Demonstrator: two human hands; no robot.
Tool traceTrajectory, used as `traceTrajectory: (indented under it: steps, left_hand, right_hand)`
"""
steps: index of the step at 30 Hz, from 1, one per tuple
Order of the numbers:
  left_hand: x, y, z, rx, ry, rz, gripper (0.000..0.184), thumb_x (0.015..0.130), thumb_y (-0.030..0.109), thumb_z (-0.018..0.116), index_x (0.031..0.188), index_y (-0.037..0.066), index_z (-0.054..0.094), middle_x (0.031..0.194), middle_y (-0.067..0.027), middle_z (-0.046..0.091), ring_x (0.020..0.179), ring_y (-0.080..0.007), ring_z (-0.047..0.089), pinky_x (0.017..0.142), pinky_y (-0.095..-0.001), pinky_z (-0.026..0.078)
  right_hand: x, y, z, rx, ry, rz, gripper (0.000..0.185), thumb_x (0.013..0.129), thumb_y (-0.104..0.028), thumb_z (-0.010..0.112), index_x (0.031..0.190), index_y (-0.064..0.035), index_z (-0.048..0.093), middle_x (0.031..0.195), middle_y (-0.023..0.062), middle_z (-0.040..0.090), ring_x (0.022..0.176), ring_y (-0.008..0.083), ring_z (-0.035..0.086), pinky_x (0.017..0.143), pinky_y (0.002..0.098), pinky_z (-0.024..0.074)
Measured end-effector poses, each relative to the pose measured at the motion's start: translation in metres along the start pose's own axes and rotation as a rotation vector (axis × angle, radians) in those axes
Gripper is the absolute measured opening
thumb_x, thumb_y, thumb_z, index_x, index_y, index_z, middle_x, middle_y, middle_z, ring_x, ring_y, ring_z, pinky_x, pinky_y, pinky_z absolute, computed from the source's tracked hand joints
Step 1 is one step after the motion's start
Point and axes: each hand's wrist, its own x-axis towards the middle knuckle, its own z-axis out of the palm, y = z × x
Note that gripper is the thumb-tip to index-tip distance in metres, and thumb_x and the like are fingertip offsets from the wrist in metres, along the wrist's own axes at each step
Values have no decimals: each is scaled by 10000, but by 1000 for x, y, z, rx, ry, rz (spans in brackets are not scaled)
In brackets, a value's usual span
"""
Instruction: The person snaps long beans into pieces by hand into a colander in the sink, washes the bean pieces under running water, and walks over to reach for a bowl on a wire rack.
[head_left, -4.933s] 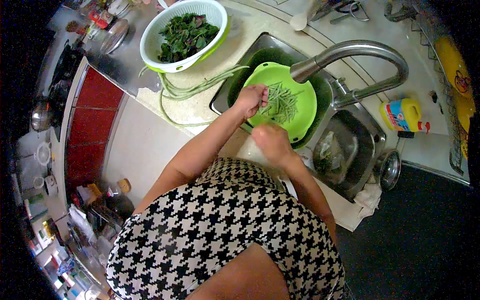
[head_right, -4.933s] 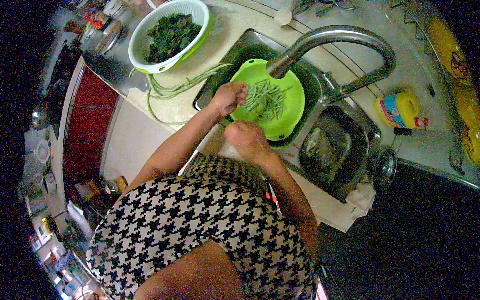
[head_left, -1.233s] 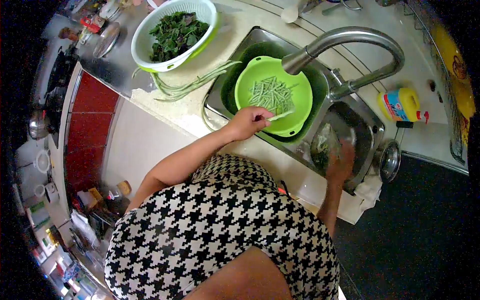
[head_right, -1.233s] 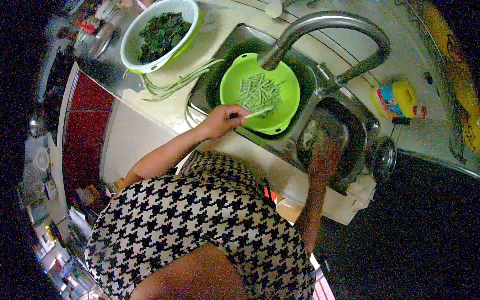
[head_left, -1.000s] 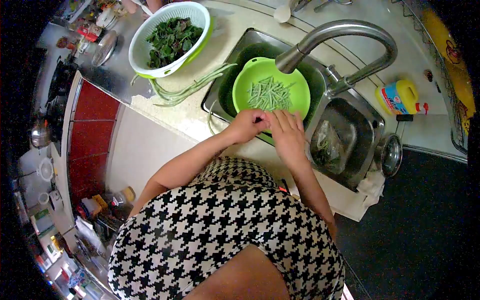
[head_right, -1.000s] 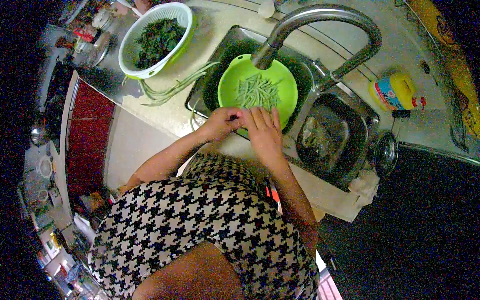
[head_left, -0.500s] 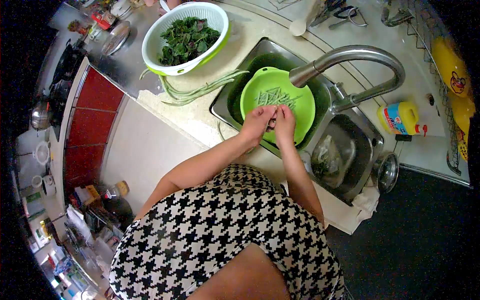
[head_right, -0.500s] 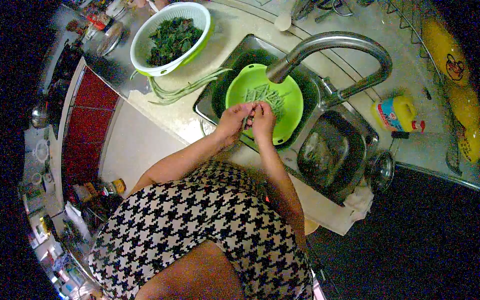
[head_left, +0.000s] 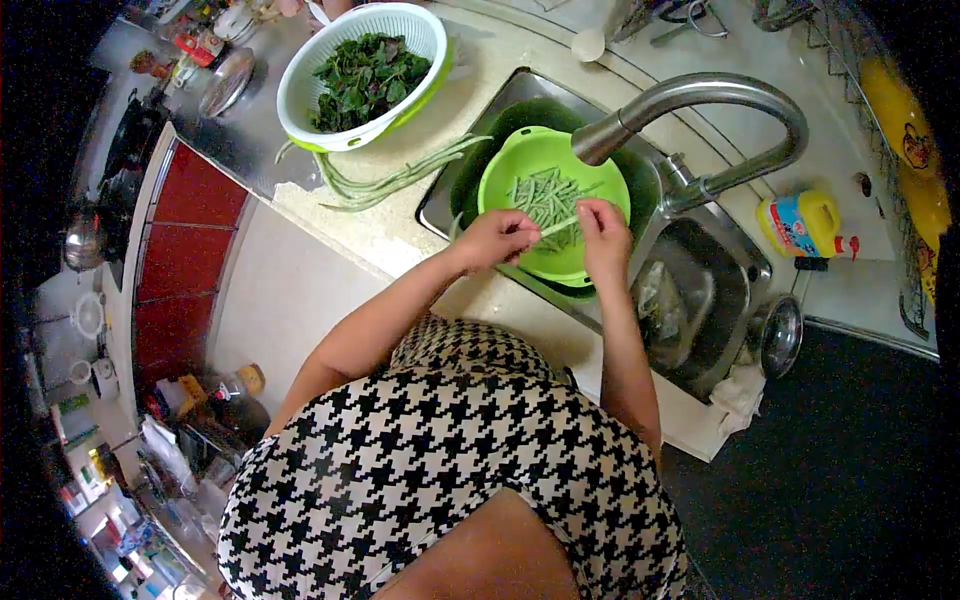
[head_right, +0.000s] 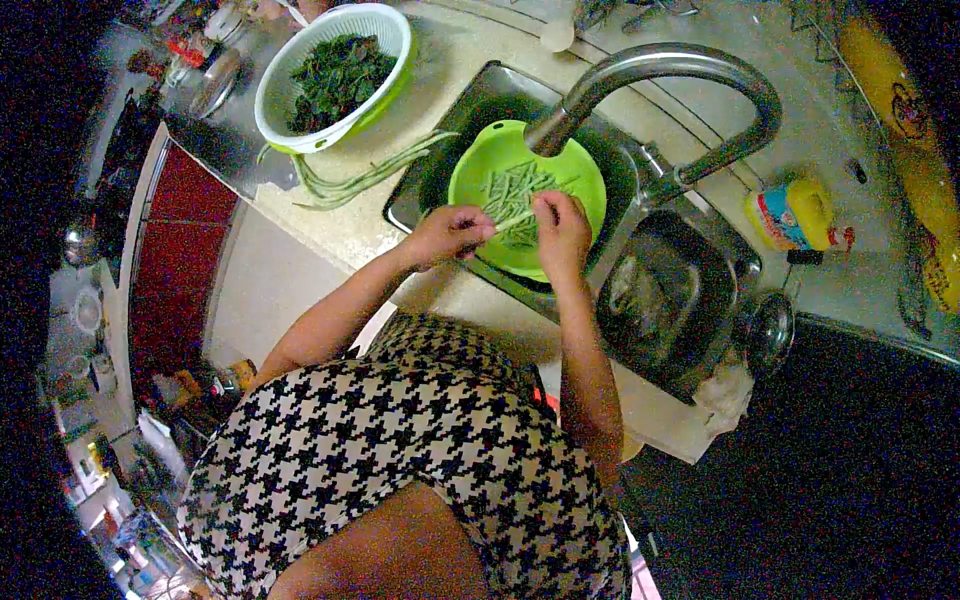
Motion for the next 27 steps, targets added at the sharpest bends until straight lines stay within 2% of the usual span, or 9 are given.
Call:
traceTrajectory:
  steps: [2,5,9,12,15,18,21,25,27]
  left_hand:
    - [-3,1,0,52,79,-1,194,831,239,551,823,48,587,641,18,518,542,-63,455,479,-209,378]
    - [5,-9,-3,8,59,21,199,830,248,552,845,53,583,649,18,519,537,-58,443,469,-207,361]
    - [2,-3,-3,-230,53,-25,173,833,230,545,850,58,563,670,16,511,526,-58,421,457,-206,343]
    - [4,-1,7,-482,74,-47,130,837,199,533,802,74,538,668,15,500,515,-61,408,451,-207,321]
    - [6,1,10,-550,102,-79,119,843,198,519,818,82,524,669,17,498,526,-62,416,457,-207,325]
    - [8,-1,10,-567,85,-79,113,846,192,506,841,80,514,673,13,501,521,-68,424,446,-206,333]
    - [9,-5,9,-555,70,-96,104,848,179,494,855,76,507,682,5,505,522,-74,436,435,-206,342]
    - [17,-6,2,-447,26,-122,97,848,164,492,868,70,501,690,-3,508,512,-81,439,433,-210,350]
    - [19,-3,-1,-403,-13,-107,103,846,166,500,870,66,501,693,-5,511,513,-83,445,439,-212,357]
  right_hand:
    - [-2,-32,-20,-489,-19,-384,257,712,-107,562,968,-81,570,1002,99,543,929,264,490,811,399,379]
    - [-11,-29,-4,-570,-157,-597,321,705,-88,550,1026,-80,541,967,85,553,927,250,499,816,380,378]
    - [-15,-19,13,-463,-216,-332,233,743,-108,502,969,-60,530,916,112,555,875,279,516,698,376,428]
    - [-18,-13,31,-196,-71,-138,177,786,-116,448,939,-59,517,830,120,569,727,304,543,606,384,447]
    - [-18,-16,40,173,-49,126,160,821,-138,421,910,-39,510,745,124,554,603,295,530,567,380,432]
    - [-10,-4,39,935,-96,671,190,834,-139,349,899,-34,494,714,43,522,631,158,509,552,295,419]
    - [-1,6,32,712,-168,585,185,854,-146,364,919,-31,494,760,17,535,663,132,517,583,271,425]
    - [-2,8,28,89,101,-67,164,835,-148,490,948,-32,515,869,98,584,788,238,552,717,326,433]
    - [-7,-8,20,285,-58,-39,145,825,-121,498,941,-38,527,877,94,582,802,238,553,720,326,431]
